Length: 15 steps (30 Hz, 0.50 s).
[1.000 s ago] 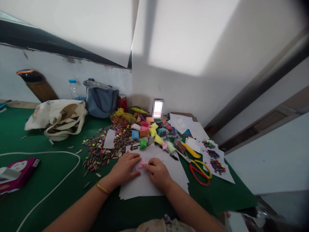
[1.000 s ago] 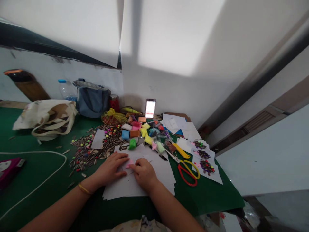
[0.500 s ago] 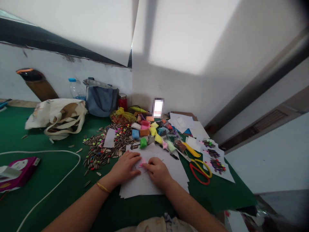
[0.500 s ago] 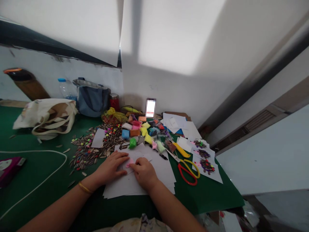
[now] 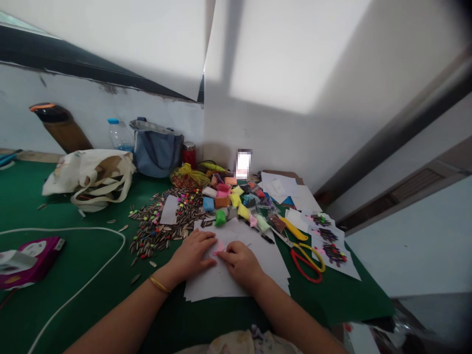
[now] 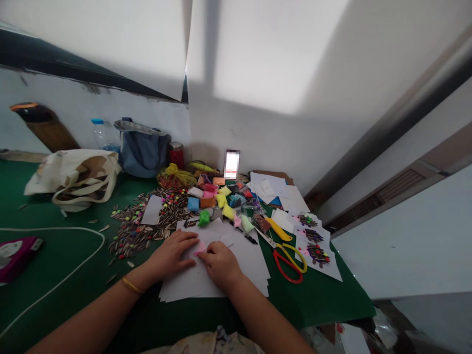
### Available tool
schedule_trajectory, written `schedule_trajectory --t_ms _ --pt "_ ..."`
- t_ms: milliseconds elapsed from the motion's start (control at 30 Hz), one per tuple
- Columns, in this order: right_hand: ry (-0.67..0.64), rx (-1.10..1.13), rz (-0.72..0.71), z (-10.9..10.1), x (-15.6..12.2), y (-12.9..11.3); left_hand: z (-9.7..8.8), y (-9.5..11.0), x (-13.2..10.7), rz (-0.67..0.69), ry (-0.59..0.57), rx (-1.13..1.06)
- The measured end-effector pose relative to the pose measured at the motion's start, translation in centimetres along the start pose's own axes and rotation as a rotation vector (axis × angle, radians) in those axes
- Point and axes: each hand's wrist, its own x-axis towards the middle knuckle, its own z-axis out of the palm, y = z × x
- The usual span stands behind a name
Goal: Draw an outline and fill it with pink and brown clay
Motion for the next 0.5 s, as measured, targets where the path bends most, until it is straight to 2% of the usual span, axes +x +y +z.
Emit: schedule_trajectory --t_ms 500 --pt "0.012 0.004 0.067 -0.43 0.05 -0.08 -0.18 0.17 -0.08 0.007 0.009 -0.005"
